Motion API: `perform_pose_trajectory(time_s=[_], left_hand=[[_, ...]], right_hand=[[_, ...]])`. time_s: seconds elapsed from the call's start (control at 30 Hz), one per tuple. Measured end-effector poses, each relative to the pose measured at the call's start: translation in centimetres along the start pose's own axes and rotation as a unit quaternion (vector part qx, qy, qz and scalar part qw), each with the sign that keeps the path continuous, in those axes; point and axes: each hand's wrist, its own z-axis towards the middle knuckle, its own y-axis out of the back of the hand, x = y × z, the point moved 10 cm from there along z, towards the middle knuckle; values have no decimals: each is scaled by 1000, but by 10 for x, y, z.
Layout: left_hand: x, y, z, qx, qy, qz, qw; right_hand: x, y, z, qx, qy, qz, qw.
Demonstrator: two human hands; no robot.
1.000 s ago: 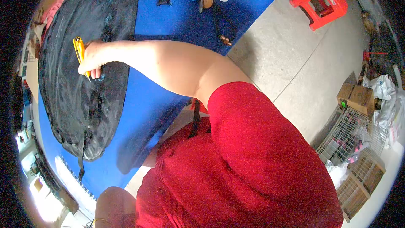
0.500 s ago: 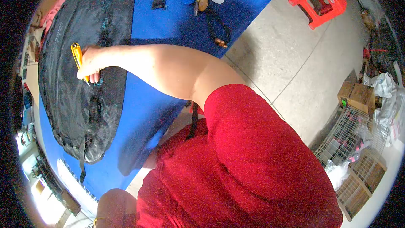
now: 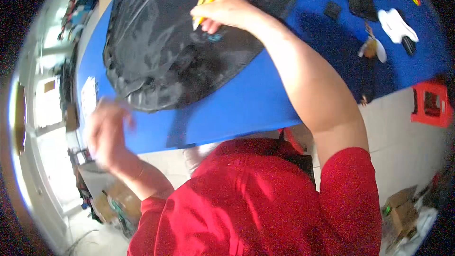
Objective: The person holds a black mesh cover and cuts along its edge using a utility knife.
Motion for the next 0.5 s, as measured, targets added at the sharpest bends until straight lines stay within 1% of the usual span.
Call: perform_pose_trajectory(time_s=[0.03,0.07,0.1,0.13,0.17,0.2,0.27,0.37,0.43,0.5], left_hand=[[35,-12,15,47,136,57,988],[65,-4,20,37,102,179,978],[79,-3,24,37,54,301,951],[105,4,22,26,75,311,947],[115,3,21,54,30,348,935],[121,0,19,83,-14,384,920],[146,-4,12,160,40,316,934],[156,-12,8,227,11,318,921],[164,-7,8,214,23,324,921],[173,-6,9,216,18,298,930]], right_hand=[[2,1,-2,-6,3,-12,1000],[7,2,-7,-9,15,-16,1000],[3,5,-5,-16,13,-5,1000],[2,5,-7,-22,4,-9,1000],[1,7,-9,-29,-5,-14,999],[3,7,-7,-23,10,-4,1000],[4,8,-8,-32,-4,-8,999],[7,6,-12,-33,-9,-4,999],[9,7,-13,-35,-6,-20,999],[12,8,-14,-37,0,-24,999]])
